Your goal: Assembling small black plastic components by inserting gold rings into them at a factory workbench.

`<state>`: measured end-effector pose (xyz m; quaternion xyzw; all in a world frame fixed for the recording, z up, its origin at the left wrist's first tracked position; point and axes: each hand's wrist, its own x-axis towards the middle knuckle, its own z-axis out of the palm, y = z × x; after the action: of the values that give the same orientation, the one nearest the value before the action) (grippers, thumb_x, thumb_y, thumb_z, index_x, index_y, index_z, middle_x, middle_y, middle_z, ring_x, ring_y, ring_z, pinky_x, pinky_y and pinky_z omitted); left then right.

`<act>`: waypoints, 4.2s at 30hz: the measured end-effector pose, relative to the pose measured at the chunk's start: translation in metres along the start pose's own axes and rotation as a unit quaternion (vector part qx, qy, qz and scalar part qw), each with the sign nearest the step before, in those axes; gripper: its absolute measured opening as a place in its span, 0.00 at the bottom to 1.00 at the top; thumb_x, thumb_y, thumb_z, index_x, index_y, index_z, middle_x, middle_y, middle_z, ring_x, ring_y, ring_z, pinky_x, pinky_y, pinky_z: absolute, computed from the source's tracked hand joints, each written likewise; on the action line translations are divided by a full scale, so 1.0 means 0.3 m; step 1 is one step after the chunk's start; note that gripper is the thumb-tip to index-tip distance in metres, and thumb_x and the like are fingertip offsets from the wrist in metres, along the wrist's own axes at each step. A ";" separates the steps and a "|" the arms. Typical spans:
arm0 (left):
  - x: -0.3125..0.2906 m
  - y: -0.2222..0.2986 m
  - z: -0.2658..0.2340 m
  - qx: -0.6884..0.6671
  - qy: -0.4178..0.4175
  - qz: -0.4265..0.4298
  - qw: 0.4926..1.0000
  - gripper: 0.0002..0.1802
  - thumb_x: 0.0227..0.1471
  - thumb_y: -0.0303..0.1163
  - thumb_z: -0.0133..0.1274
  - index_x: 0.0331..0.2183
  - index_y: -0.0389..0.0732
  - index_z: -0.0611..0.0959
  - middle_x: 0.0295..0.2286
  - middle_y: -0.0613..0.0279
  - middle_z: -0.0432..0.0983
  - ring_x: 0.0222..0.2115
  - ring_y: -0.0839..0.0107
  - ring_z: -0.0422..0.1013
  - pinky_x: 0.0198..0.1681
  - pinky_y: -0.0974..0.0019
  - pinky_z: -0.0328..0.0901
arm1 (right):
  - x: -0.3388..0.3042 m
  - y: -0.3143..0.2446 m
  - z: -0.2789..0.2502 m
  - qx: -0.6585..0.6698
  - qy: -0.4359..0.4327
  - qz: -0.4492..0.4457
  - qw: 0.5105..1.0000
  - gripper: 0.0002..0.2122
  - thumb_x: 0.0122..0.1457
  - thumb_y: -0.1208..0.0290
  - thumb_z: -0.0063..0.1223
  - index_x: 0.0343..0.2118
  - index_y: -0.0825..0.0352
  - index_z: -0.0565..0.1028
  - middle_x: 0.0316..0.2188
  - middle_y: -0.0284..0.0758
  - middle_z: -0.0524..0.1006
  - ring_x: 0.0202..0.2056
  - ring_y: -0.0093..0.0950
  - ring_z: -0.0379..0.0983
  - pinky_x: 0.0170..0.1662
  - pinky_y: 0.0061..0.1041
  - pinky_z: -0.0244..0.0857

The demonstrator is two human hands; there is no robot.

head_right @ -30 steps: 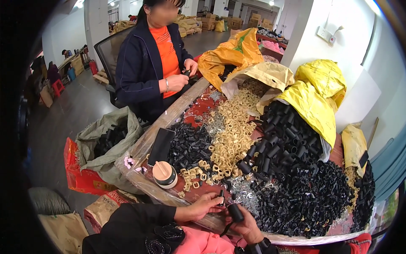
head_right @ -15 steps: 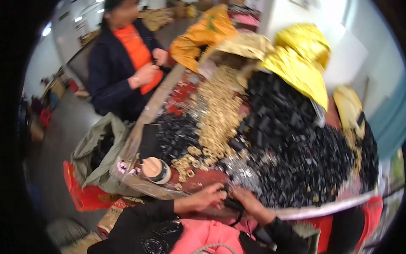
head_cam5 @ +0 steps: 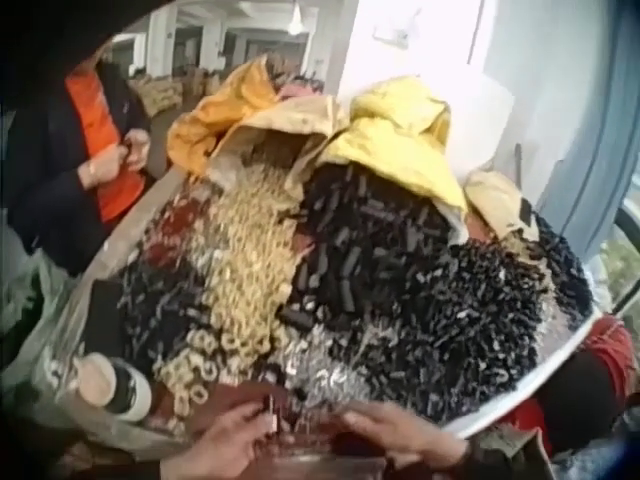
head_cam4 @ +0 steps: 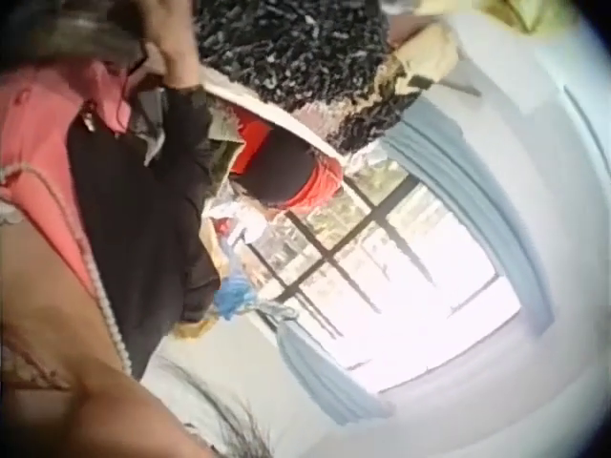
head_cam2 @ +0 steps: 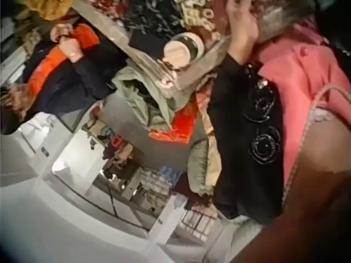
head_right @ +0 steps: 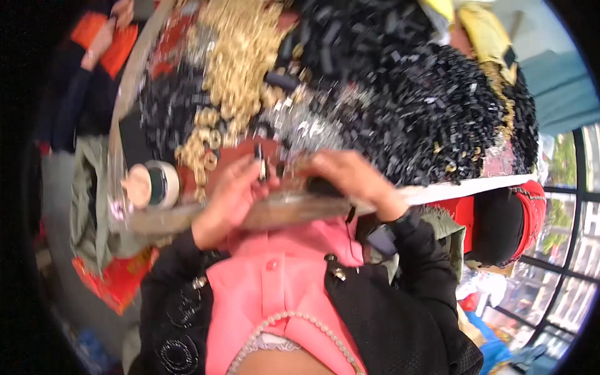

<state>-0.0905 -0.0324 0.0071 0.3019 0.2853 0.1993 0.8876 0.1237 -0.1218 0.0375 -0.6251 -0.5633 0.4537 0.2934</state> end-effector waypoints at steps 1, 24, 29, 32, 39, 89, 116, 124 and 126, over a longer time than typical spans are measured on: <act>0.005 0.014 -0.008 0.010 0.008 0.002 1.000 0.12 0.49 0.34 0.45 0.35 0.38 0.71 0.28 0.63 0.71 0.26 0.77 0.69 0.24 0.80 0.64 | -0.004 0.007 -0.021 -0.073 0.053 -0.025 0.996 0.18 0.57 0.58 0.33 0.35 0.69 0.70 0.27 0.36 0.72 0.30 0.22 0.67 0.36 0.21 0.60; -0.053 0.015 -0.086 -0.003 0.024 -0.038 0.999 0.13 0.48 0.30 0.46 0.37 0.33 0.72 0.30 0.60 0.71 0.28 0.77 0.69 0.32 0.77 0.66 | 0.089 0.001 0.160 -0.345 0.102 -0.245 0.900 0.11 0.40 0.77 0.51 0.31 0.67 0.71 0.29 0.38 0.69 0.29 0.35 0.68 0.30 0.26 0.62; -0.075 0.021 -0.084 -0.017 0.024 -0.016 0.999 0.14 0.47 0.29 0.48 0.37 0.33 0.72 0.30 0.61 0.71 0.28 0.75 0.69 0.33 0.77 0.66 | 0.124 0.035 0.224 -0.358 0.071 -0.237 0.900 0.10 0.41 0.78 0.50 0.30 0.68 0.70 0.28 0.37 0.69 0.25 0.34 0.67 0.25 0.26 0.62; -0.090 0.021 -0.075 -0.018 0.035 -0.005 0.999 0.14 0.47 0.28 0.48 0.38 0.33 0.71 0.30 0.60 0.72 0.28 0.74 0.70 0.33 0.77 0.66 | 0.142 0.037 0.226 -0.350 0.087 -0.239 0.902 0.07 0.45 0.77 0.48 0.29 0.68 0.69 0.24 0.35 0.69 0.20 0.28 0.65 0.20 0.22 0.59; -0.110 0.014 -0.040 -0.004 0.043 0.000 0.999 0.15 0.46 0.28 0.49 0.38 0.34 0.72 0.31 0.62 0.72 0.29 0.74 0.70 0.33 0.76 0.66 | 0.087 -0.076 0.220 0.176 0.063 -0.029 0.982 0.04 0.54 0.73 0.42 0.29 0.69 0.67 0.15 0.27 0.65 0.14 0.13 0.57 0.16 0.12 0.49; -0.041 -0.016 -0.047 0.072 -0.054 0.060 0.994 0.15 0.49 0.30 0.45 0.40 0.34 0.67 0.32 0.57 0.71 0.30 0.74 0.69 0.34 0.73 0.66 | 0.334 -0.077 -0.094 -0.270 0.225 -0.202 0.914 0.18 0.37 0.64 0.57 0.31 0.67 0.69 0.26 0.40 0.69 0.29 0.39 0.67 0.31 0.29 0.61; -0.019 0.000 0.036 0.184 -0.091 0.027 0.978 0.18 0.45 0.25 0.45 0.41 0.35 0.63 0.32 0.54 0.69 0.24 0.74 0.67 0.26 0.75 0.63 | 0.125 -0.024 0.039 0.430 -0.156 0.125 0.880 0.17 0.56 0.54 0.34 0.33 0.65 0.68 0.20 0.28 0.71 0.14 0.13 0.63 0.12 0.08 0.53; -0.042 -0.039 0.063 0.074 -0.089 0.022 0.993 0.20 0.45 0.32 0.48 0.41 0.37 0.65 0.32 0.56 0.68 0.24 0.74 0.65 0.22 0.78 0.60 | 0.041 0.051 0.059 0.204 -0.012 -0.176 0.963 0.15 0.45 0.68 0.54 0.35 0.69 0.68 0.26 0.33 0.71 0.28 0.21 0.66 0.32 0.22 0.62; -0.068 -0.018 0.098 0.082 -0.061 0.022 0.995 0.20 0.46 0.33 0.47 0.41 0.36 0.64 0.32 0.56 0.67 0.24 0.74 0.65 0.22 0.77 0.60 | 0.041 0.033 0.042 0.153 0.012 -0.208 0.966 0.14 0.45 0.68 0.53 0.33 0.69 0.69 0.24 0.33 0.72 0.27 0.20 0.67 0.30 0.21 0.62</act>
<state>-0.0866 -0.0595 0.0308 0.3913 0.2394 0.1758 0.8710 0.1163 -0.1136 0.0206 -0.4473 -0.6010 0.4561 0.4803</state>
